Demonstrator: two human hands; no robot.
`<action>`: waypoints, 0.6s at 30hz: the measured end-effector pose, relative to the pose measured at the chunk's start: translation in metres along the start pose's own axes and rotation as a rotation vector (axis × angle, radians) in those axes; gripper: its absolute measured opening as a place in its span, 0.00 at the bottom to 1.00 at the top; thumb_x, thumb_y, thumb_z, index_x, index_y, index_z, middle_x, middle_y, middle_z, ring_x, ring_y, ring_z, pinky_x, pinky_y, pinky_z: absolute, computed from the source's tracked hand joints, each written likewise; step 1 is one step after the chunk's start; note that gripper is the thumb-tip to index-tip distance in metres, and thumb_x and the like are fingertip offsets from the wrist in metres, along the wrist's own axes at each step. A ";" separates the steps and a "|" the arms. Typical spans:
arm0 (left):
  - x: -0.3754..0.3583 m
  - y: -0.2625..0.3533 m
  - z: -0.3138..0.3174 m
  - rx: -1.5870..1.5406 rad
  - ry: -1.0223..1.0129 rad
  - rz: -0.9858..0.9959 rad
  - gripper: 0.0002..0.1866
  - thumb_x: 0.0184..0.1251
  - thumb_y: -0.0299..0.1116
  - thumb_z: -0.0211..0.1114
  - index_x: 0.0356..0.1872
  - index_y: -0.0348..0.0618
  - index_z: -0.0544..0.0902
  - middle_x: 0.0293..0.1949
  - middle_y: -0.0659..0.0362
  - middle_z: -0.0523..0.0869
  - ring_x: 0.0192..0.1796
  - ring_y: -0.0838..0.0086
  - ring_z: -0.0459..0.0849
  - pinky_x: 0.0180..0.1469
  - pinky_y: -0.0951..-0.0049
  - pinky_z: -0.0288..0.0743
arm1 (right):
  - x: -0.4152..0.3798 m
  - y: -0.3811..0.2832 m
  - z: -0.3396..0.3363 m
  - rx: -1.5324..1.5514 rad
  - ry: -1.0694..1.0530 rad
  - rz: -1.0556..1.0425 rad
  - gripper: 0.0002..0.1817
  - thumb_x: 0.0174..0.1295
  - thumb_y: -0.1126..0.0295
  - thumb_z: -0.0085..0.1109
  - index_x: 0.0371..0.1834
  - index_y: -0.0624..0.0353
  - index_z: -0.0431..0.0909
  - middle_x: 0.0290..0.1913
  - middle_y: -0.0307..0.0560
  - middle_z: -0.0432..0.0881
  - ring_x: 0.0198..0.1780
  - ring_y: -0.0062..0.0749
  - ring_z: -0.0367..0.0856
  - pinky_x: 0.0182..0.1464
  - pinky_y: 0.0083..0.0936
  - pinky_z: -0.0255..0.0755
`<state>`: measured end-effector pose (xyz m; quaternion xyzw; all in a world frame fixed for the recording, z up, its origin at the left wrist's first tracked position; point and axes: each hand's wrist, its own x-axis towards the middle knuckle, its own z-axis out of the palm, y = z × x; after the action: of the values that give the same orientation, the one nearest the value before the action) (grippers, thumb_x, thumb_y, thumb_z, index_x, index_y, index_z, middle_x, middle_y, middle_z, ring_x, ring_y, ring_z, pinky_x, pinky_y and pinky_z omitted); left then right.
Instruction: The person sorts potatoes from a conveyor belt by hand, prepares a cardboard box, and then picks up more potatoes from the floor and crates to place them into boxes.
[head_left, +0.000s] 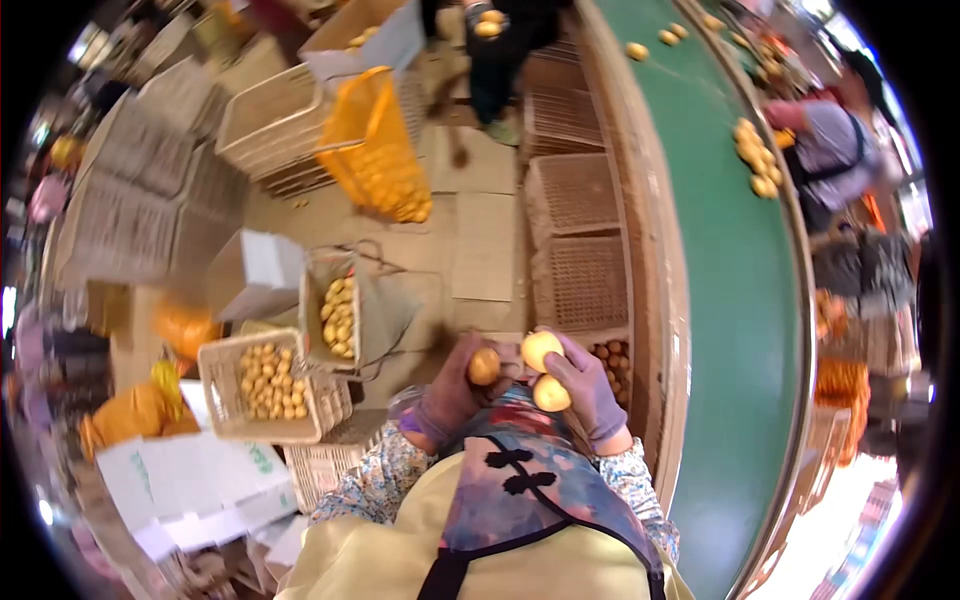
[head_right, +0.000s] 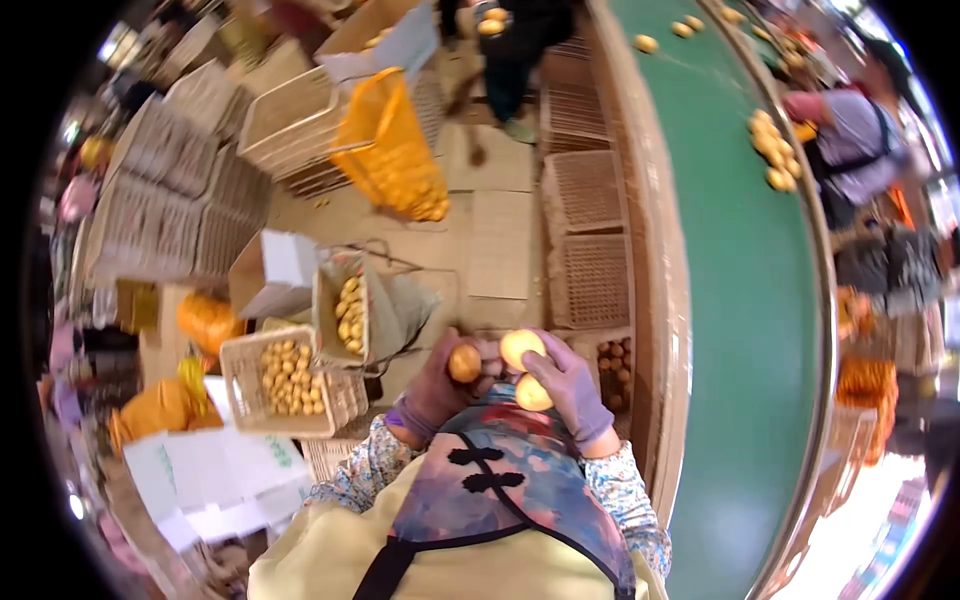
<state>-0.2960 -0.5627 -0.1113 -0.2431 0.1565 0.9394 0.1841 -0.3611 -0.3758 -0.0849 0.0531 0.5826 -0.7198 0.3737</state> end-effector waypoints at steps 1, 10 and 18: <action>-0.008 0.003 0.007 -0.025 0.020 -0.024 0.21 0.74 0.52 0.49 0.44 0.45 0.78 0.37 0.61 0.80 0.42 0.76 0.76 0.41 0.81 0.72 | 0.004 0.000 0.003 -0.033 -0.002 0.023 0.25 0.66 0.68 0.57 0.65 0.67 0.67 0.48 0.49 0.81 0.40 0.29 0.82 0.44 0.22 0.77; -0.022 0.019 -0.121 0.070 0.481 0.702 0.19 0.73 0.50 0.52 0.48 0.44 0.78 0.46 0.56 0.83 0.47 0.67 0.83 0.43 0.72 0.83 | 0.025 0.014 0.028 -0.202 -0.236 0.158 0.24 0.66 0.67 0.59 0.63 0.65 0.71 0.51 0.41 0.79 0.47 0.21 0.77 0.49 0.19 0.73; -0.049 0.070 -0.223 1.018 0.770 0.953 0.15 0.71 0.40 0.50 0.51 0.44 0.77 0.51 0.53 0.82 0.52 0.58 0.81 0.56 0.61 0.77 | 0.028 0.017 0.033 -0.194 -0.233 0.231 0.25 0.66 0.64 0.58 0.64 0.63 0.71 0.51 0.41 0.79 0.48 0.19 0.76 0.50 0.18 0.72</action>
<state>-0.1973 -0.7231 -0.2574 -0.3434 0.7063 0.5802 -0.2158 -0.3587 -0.4186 -0.1026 -0.0005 0.5922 -0.6138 0.5221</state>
